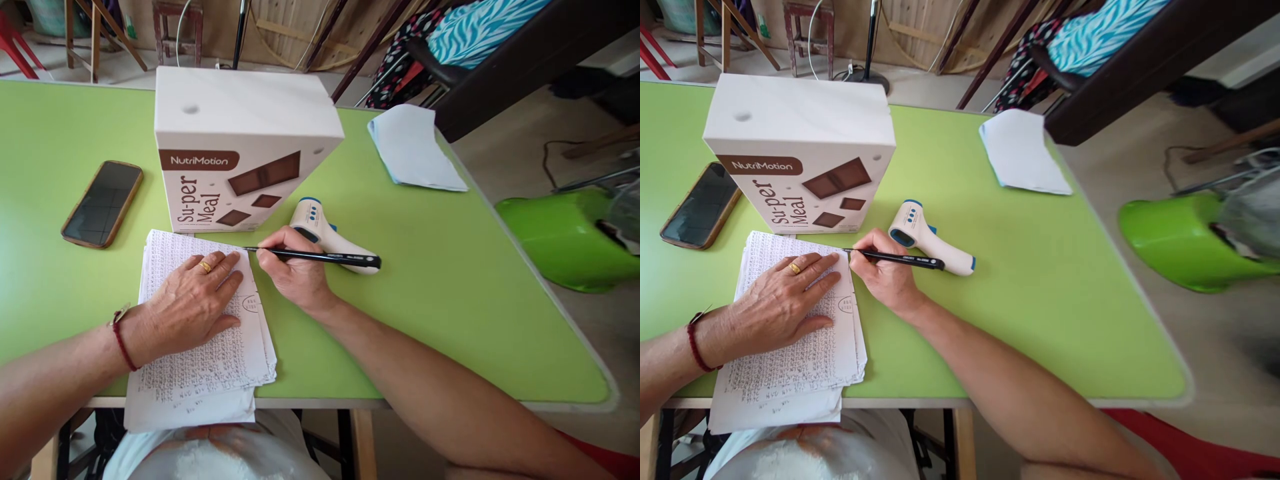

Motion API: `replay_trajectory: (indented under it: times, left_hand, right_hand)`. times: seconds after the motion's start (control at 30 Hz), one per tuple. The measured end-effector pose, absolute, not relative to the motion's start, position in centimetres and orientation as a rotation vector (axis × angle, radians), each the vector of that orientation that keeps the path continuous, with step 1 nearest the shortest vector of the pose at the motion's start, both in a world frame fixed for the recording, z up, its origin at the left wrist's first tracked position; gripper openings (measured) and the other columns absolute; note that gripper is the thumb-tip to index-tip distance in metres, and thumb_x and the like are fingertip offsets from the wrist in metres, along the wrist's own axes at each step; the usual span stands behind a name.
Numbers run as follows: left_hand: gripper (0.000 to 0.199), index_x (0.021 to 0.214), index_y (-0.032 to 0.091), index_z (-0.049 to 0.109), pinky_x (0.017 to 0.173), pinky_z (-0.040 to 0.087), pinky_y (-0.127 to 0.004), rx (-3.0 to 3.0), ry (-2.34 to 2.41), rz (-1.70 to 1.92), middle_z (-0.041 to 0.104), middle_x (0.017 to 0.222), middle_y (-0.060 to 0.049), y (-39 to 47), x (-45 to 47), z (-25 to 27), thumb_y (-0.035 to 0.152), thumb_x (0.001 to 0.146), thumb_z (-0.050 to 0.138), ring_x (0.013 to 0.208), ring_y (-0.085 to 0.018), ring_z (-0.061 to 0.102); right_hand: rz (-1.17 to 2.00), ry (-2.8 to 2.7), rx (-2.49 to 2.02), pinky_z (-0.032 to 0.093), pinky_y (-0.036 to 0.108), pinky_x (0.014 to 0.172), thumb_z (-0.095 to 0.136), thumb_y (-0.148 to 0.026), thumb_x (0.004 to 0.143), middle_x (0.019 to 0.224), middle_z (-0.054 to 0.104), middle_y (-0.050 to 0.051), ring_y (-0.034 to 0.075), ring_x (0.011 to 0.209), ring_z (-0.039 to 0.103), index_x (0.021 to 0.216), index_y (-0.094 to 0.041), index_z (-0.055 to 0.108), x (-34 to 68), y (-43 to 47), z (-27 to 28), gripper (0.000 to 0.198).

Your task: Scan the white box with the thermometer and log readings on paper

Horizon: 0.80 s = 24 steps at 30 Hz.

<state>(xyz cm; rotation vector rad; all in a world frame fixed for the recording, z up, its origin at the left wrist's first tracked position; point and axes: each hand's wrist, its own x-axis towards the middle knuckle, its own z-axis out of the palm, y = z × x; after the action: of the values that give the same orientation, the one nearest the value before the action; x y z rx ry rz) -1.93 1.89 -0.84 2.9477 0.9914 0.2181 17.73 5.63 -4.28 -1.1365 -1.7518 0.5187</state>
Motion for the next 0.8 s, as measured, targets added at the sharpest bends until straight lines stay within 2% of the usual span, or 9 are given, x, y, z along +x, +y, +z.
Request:
replay_trajectory:
  times: [0.6, 0.8]
  left_hand:
    - [0.049, 0.117, 0.008, 0.054, 0.097, 0.044, -0.046, 2.953, 0.993, 0.205, 0.045, 0.14, -0.02, 1.91, -2.09, -0.78, 0.042, 0.085, 0.067, 0.122, -0.034, 0.046]
    - [0.051, 0.119, 0.007, 0.053, 0.098, 0.045, -0.046, 2.943, 0.984, 0.241, 0.043, 0.141, -0.02, 1.85, -2.14, -1.06, 0.041, 0.084, 0.069, 0.123, -0.035, 0.045]
  right_hand:
    - [0.476, -1.785, -1.1, 0.039, 0.025, 0.048, 0.055, -0.015, 0.075, 0.054, 0.051, -0.006, 0.01, 0.049, 0.047, 0.066, -0.023, 0.048, 17.82, 5.6, -4.28, 0.013]
    - [0.292, -1.83, -1.12, 0.045, 0.025, 0.054, 0.055, -0.014, 0.076, 0.064, 0.058, -0.004, 0.011, 0.055, 0.053, 0.076, -0.023, 0.052, 18.39, 5.16, -3.43, 0.01]
